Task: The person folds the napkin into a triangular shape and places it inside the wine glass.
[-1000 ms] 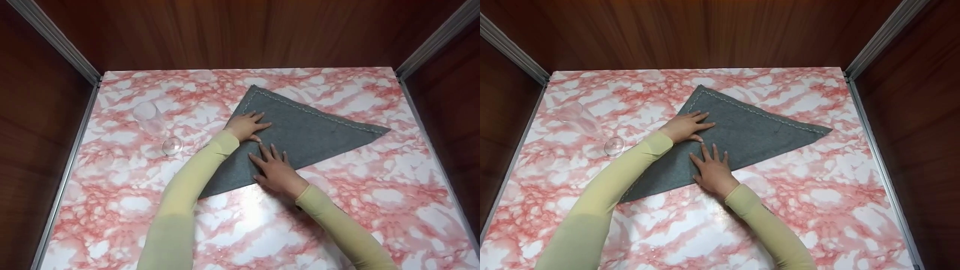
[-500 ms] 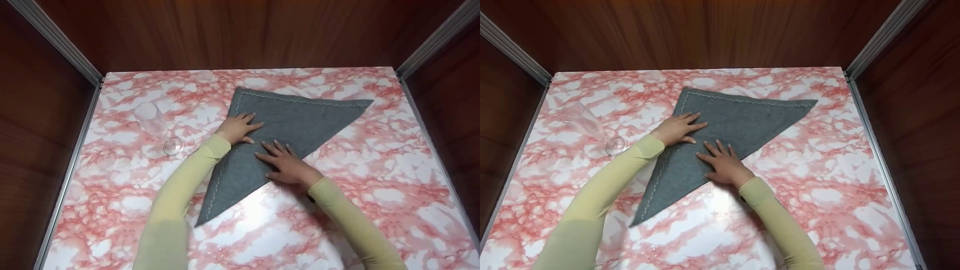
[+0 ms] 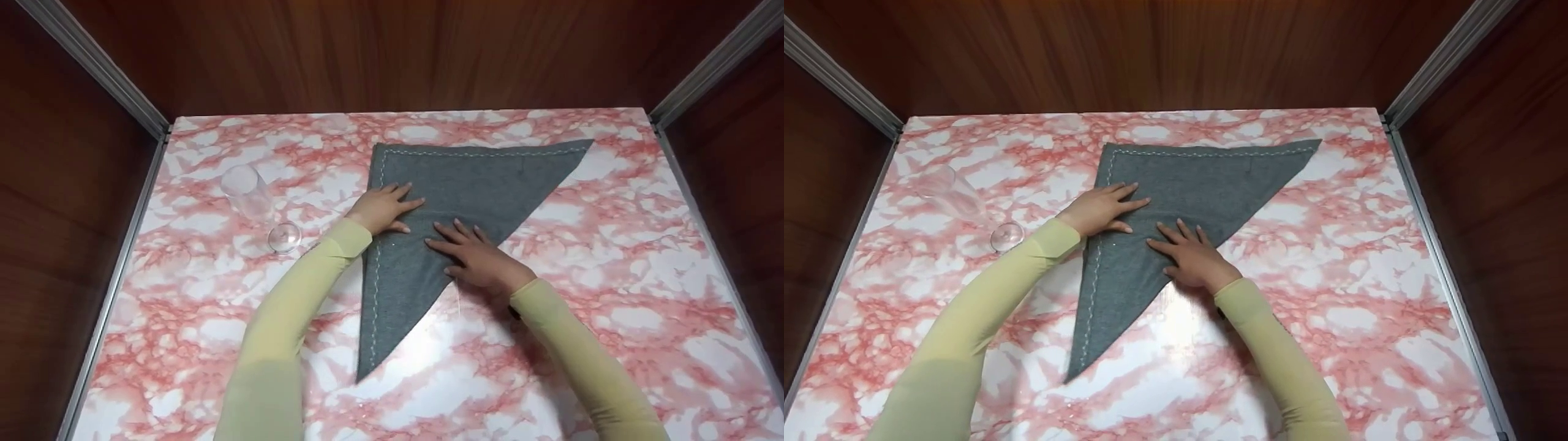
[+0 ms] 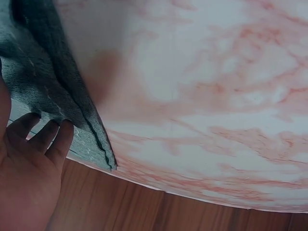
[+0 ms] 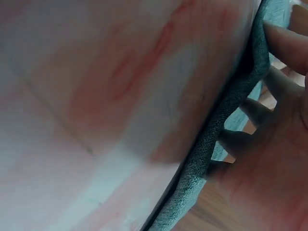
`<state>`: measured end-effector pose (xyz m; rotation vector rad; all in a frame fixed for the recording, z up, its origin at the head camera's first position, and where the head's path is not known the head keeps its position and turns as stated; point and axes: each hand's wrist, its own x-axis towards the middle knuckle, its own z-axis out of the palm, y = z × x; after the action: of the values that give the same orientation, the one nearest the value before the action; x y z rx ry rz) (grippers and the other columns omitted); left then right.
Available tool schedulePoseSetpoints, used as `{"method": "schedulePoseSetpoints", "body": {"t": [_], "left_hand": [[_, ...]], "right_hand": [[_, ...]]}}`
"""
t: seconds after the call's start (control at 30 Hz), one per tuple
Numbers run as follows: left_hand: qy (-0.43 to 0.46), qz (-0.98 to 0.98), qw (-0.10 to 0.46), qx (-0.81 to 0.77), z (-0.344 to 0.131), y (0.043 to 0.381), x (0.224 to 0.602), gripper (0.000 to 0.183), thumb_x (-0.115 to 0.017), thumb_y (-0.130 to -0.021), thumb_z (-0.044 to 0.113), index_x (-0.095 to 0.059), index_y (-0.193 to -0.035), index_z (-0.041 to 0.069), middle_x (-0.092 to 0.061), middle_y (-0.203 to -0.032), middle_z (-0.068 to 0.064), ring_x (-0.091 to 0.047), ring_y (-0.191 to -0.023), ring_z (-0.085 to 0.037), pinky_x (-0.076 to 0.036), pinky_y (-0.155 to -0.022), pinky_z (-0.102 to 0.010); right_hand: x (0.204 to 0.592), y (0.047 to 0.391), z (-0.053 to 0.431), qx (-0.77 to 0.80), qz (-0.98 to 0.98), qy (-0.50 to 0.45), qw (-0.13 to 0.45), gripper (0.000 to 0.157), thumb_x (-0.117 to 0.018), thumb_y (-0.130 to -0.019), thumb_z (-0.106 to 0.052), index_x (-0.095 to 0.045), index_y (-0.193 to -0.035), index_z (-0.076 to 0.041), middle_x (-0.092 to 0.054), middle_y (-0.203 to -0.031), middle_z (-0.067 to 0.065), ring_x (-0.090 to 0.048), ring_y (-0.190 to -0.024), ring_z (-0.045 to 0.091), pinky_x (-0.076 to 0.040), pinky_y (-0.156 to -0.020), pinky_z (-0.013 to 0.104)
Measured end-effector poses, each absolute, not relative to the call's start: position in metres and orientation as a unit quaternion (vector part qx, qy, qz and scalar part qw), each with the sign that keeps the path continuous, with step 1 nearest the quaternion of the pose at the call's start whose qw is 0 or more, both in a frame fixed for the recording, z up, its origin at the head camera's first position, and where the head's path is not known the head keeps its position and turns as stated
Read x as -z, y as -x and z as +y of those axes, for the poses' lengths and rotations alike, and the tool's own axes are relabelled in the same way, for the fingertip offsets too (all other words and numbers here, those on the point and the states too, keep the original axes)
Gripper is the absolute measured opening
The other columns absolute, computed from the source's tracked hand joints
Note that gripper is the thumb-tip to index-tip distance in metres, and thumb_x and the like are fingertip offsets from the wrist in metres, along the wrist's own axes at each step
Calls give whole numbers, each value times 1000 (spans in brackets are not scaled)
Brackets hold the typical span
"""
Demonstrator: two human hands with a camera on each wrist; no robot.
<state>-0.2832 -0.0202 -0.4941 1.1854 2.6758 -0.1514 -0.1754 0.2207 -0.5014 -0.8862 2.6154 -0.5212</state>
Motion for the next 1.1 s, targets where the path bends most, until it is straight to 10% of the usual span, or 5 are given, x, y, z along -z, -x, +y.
{"method": "schedulePoseSetpoints", "body": {"t": [0.93,1.1], "left_hand": [[-385,917,101,-18,-19,258,482,51,-44,-99,44,-45,-144,20,-47,-138,-19,-43,-126,-35,-36,-103,-48],[-377,922,85,18,-14,280,486,48,-40,-103,35,-35,-149,27,-30,-152,-11,-30,-137,-33,-29,-108,-49]], "right_hand": [[501,200,239,183,929,303,110,50,-55,-96,-8,-46,-144,-20,-27,-154,9,-17,-141,37,-14,-111,57],[504,200,235,192,925,307,111,49,-55,-96,-8,-47,-143,-20,-26,-155,10,-16,-141,38,-14,-110,58]]}}
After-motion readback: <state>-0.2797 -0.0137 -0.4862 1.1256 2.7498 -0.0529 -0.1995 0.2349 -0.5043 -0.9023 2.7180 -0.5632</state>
